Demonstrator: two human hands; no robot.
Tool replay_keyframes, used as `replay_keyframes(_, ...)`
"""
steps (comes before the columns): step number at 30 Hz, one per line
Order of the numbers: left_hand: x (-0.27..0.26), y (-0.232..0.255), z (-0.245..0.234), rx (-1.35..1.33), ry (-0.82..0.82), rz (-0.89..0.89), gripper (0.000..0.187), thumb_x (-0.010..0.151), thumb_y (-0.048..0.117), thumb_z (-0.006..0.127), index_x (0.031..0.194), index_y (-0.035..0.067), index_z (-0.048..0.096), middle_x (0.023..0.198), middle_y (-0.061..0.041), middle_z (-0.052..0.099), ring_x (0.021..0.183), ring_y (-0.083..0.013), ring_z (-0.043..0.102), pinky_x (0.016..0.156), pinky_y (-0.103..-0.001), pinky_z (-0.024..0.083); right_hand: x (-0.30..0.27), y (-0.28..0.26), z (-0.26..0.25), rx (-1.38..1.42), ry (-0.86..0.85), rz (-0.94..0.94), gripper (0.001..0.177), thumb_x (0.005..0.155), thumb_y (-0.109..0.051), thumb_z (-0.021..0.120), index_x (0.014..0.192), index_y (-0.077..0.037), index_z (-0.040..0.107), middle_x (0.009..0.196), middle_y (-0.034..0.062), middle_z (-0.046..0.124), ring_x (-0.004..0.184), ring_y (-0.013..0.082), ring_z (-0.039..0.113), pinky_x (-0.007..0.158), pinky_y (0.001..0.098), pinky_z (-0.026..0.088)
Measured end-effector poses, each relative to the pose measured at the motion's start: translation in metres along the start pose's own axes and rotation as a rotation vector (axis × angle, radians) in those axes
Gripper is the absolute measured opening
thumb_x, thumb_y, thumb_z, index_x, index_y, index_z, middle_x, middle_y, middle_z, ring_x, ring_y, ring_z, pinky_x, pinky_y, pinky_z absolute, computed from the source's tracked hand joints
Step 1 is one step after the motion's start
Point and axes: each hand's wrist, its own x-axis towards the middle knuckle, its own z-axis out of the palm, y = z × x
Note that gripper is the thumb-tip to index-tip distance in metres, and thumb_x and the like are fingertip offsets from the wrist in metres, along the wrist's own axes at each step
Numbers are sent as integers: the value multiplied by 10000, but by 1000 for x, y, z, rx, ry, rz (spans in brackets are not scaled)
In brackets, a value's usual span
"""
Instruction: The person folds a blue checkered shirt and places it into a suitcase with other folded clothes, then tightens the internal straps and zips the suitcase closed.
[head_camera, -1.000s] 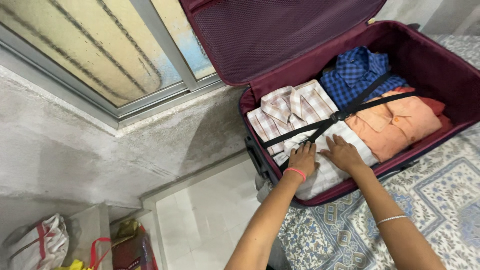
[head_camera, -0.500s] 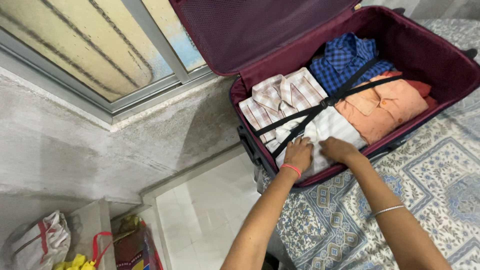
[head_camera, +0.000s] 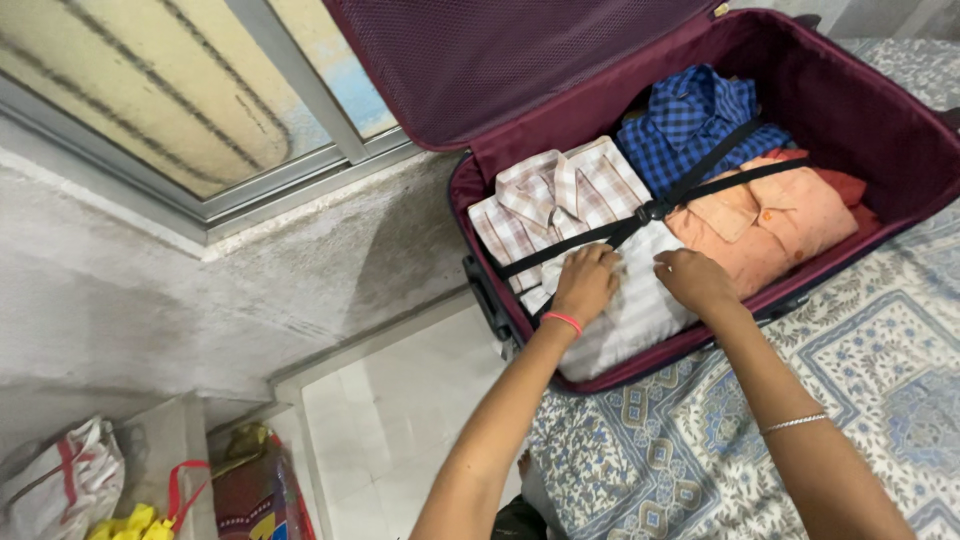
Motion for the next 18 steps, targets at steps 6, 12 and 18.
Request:
replay_keyframes(6,72,-9,11,-65,46,-14,487,922,247,660,1360,44,597,1440,-128,550,1404,-305,459,1149,-461,383,22,16,-18,71,189,-72,355,927,-291,669,1238,-133,734,1331,163,658,1208,374,626,1001,479,509)
replay_keyframes(12,157,-29,49,-16,-4,3,638,989,342,606,1519,29,440,1625,-162,378,1540,-319,295,1224,-468,286,63,46,-20,82,304,-118,435,935,-310,657,1323,-113,679,1404,180,622,1248,364,610,1020,462,509)
replay_keyframes(18,231,-49,93,99,45,47,723,1008,402,561,1607,74,322,1702,-129,274,1586,-292,210,1267,-487,193,139,68,-20,-85,448,-135,684,947,-446,614,1530,-116,478,1578,251,417,1455,432,399,1122,542,390)
